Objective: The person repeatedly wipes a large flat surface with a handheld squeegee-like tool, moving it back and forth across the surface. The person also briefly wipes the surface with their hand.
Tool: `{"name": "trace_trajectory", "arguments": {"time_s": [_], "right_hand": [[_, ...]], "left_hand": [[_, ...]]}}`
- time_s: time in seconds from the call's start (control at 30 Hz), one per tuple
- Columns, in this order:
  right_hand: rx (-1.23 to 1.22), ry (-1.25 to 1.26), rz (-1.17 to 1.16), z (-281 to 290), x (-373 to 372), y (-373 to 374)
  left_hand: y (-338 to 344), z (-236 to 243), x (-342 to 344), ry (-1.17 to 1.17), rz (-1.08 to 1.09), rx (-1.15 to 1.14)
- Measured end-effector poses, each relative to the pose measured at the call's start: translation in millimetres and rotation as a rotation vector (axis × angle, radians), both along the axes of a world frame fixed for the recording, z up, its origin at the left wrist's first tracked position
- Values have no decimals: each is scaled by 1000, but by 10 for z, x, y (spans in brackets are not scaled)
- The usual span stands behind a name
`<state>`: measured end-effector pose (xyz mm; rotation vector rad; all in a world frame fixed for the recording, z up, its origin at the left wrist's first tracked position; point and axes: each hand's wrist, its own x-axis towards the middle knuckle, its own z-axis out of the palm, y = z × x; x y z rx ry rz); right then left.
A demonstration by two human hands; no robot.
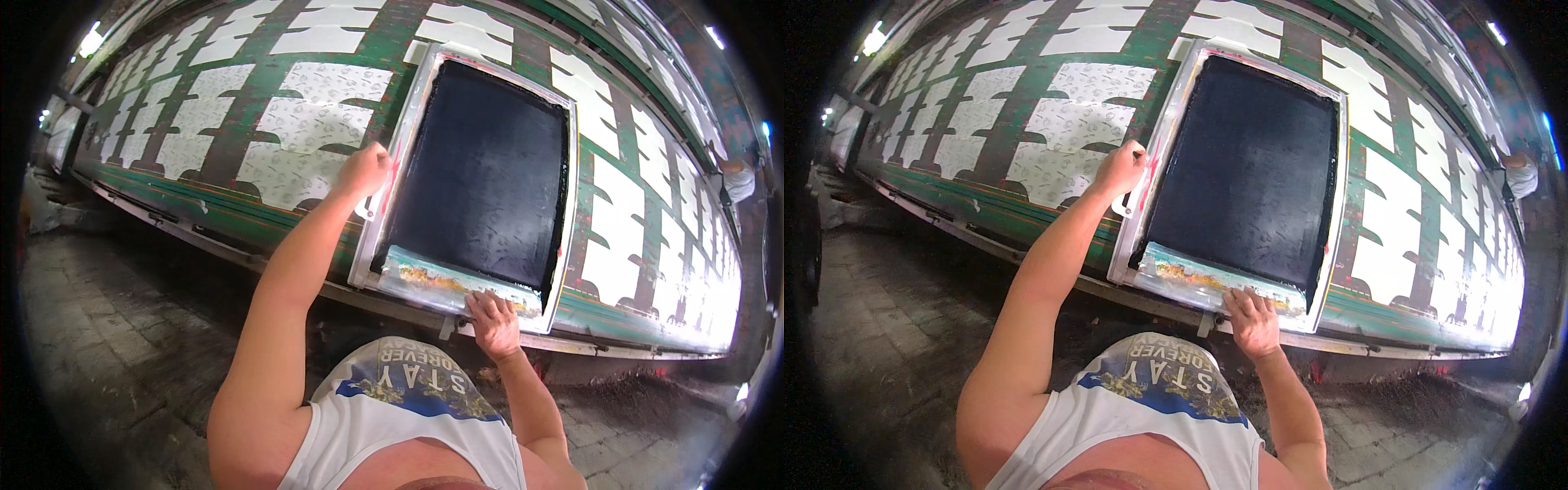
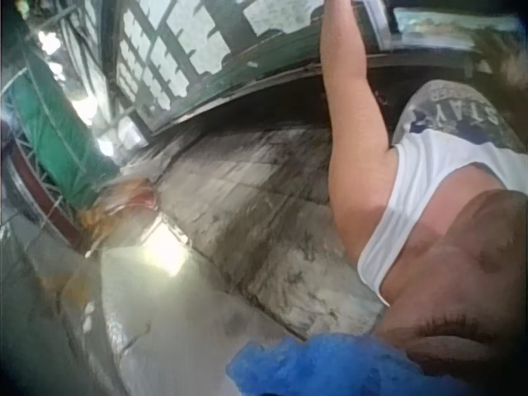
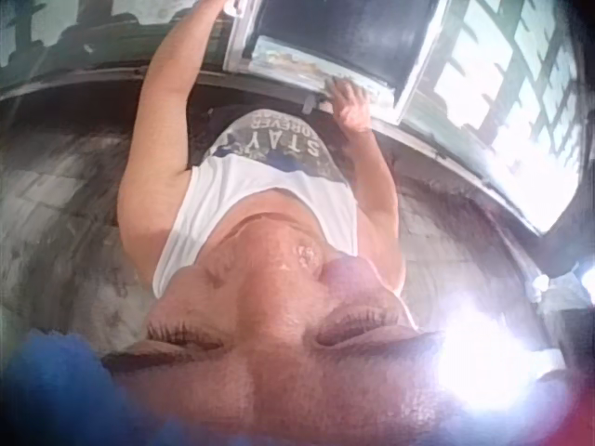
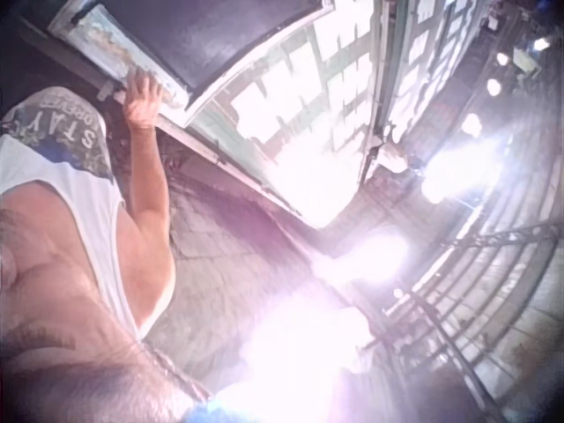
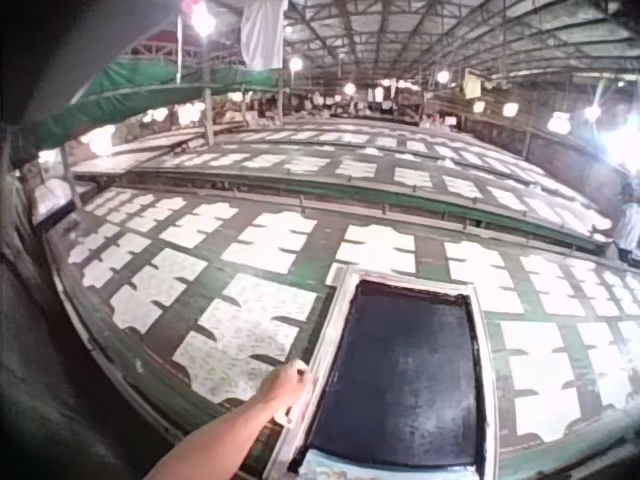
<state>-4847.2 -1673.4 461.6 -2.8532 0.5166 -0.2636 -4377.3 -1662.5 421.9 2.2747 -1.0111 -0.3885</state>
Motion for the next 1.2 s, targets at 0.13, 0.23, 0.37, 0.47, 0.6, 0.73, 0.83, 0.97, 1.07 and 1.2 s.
{"name": "trace_trajectory", "arguments": {"time_s": [0.13, 0.23, 0.37, 0.47, 0.6, 0.73, 0.83, 0.97, 1.07, 1.2], "right_hand": [[-73, -92, -20, 134, 134, -103], [-94, -111, -8, 237, 318, -275], [25, 4, -71, 394, 609, -494], [162, 131, -127, 544, 698, -688], [403, 326, -277, 581, 764, -880], [454, 309, -201, 480, 858, -977], [535, 384, -157, 388, 993, -1066], [618, 477, -104, 254, 1130, -1153], [657, 490, -91, 145, 1137, -1188], [742, 473, -68, -19, 1145, -1319]], "left_hand": [[-43, -204, 31, -17, -59, -65], [-46, -347, 54, 61, -12, -137], [-45, -407, 87, 72, -21, -166], [-47, -409, 105, 49, -43, -150], [-35, -417, 108, 50, -37, -149], [-41, -434, 136, 55, -24, -169], [-39, -454, 158, 77, -15, -176], [-30, -479, 186, 65, -21, -180], [-17, -499, 191, 69, -21, -179], [0, -508, 190, 4, -56, -159]]}}
